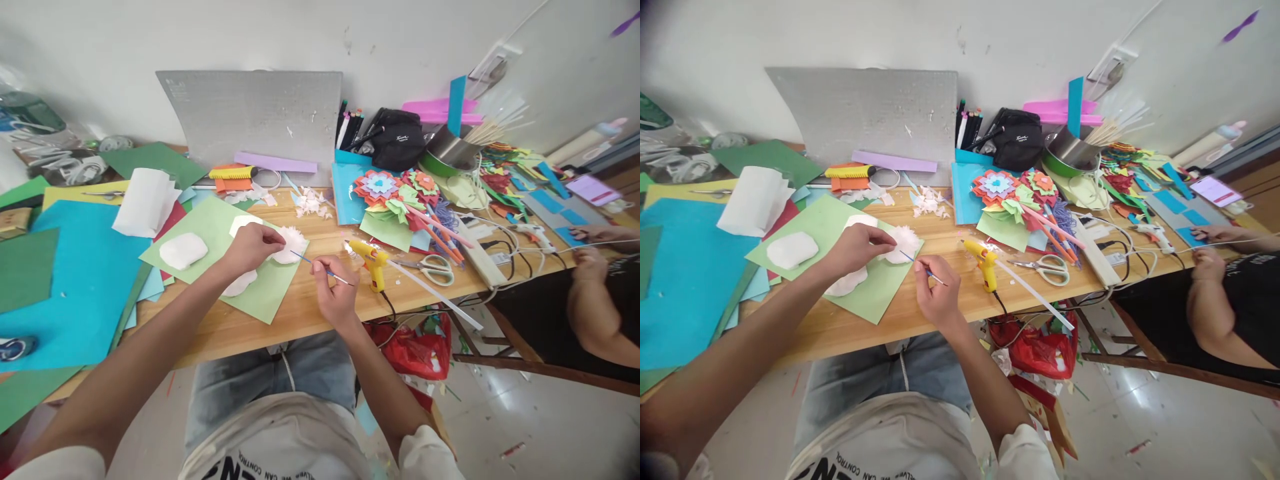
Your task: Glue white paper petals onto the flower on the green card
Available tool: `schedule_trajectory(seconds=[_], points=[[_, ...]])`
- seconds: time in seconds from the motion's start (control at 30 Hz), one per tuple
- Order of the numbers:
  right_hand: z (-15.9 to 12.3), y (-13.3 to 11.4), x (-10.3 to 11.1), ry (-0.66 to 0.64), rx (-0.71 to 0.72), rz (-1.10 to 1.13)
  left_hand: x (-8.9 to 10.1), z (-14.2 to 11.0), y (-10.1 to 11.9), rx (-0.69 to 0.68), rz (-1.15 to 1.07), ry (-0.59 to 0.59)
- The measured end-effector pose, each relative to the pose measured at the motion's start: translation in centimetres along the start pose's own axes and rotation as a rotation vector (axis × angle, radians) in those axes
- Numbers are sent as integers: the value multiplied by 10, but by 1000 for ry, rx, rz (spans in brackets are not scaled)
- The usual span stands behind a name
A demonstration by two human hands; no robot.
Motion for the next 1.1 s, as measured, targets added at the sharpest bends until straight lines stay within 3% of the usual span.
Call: schedule_trajectory(seconds=[0.3,0.47,0.73,1.1], points=[[4,-2,-6,-19,24,-27,-1,-1,3,27,131,-25],[6,-2,-9,-33,30,-39,3,3,1,-1,214,20],[8,-1,-20,-80,53,-38,0,1,-7,-16,127,85],[11,0,-28,-88,91,-102,-3,2,-8,-5,77,61]])
Point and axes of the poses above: each hand's wrist, its own z-axis towards the middle knuckle, its own x-axis out of the back of the hand, y = z × x, the point moved 9 cm from there along z, towards the middle knuckle, and after that the axes turned 14 degrees about -y, right-handed, at the moved point
